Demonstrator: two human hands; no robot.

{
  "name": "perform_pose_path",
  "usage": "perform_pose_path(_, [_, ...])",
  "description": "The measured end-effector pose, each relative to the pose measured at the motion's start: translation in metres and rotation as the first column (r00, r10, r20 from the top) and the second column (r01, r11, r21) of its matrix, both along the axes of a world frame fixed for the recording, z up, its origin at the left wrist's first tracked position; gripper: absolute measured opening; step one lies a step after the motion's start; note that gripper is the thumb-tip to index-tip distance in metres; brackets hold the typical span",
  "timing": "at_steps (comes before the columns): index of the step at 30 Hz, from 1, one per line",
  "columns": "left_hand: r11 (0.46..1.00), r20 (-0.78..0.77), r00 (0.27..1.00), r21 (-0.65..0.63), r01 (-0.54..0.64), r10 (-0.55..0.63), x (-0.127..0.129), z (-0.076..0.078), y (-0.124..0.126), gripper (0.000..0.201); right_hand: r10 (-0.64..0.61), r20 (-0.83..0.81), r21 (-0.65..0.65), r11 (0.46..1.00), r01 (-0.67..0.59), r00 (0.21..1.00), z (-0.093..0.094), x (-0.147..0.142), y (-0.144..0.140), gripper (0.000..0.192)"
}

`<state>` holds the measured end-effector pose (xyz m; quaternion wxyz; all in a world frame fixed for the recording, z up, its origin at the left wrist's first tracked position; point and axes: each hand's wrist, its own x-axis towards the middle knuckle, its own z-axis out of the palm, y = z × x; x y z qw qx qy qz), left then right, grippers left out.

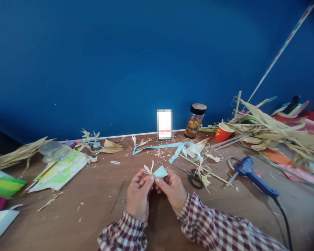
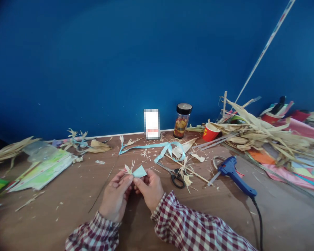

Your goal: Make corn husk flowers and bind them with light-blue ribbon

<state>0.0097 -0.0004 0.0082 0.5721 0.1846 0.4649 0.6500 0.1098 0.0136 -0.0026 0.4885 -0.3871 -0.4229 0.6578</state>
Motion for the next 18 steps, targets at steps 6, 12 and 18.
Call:
perform_pose_path(6, [0.999,0.023,0.999,-0.004,0.036,-0.035,-0.0032,0.0019,-0.0005,0.044,-0.019,-0.117,-0.083,0.997,0.009,0.993,0.0013,-0.0012,0.0014,0.027])
perform_pose_path(12, [0.996,0.012,0.998,-0.063,0.061,-0.060,-0.0044,0.0029,-0.0011,0.050,-0.054,-0.239,-0.202,0.979,0.004,0.970,0.0010,-0.0012,0.0025,0.030])
perform_pose_path(18, [0.994,-0.034,0.994,-0.045,0.101,-0.103,-0.0065,0.0016,0.0010,0.047,-0.020,-0.227,-0.227,0.973,-0.033,0.974,0.0030,-0.0007,0.0012,0.031])
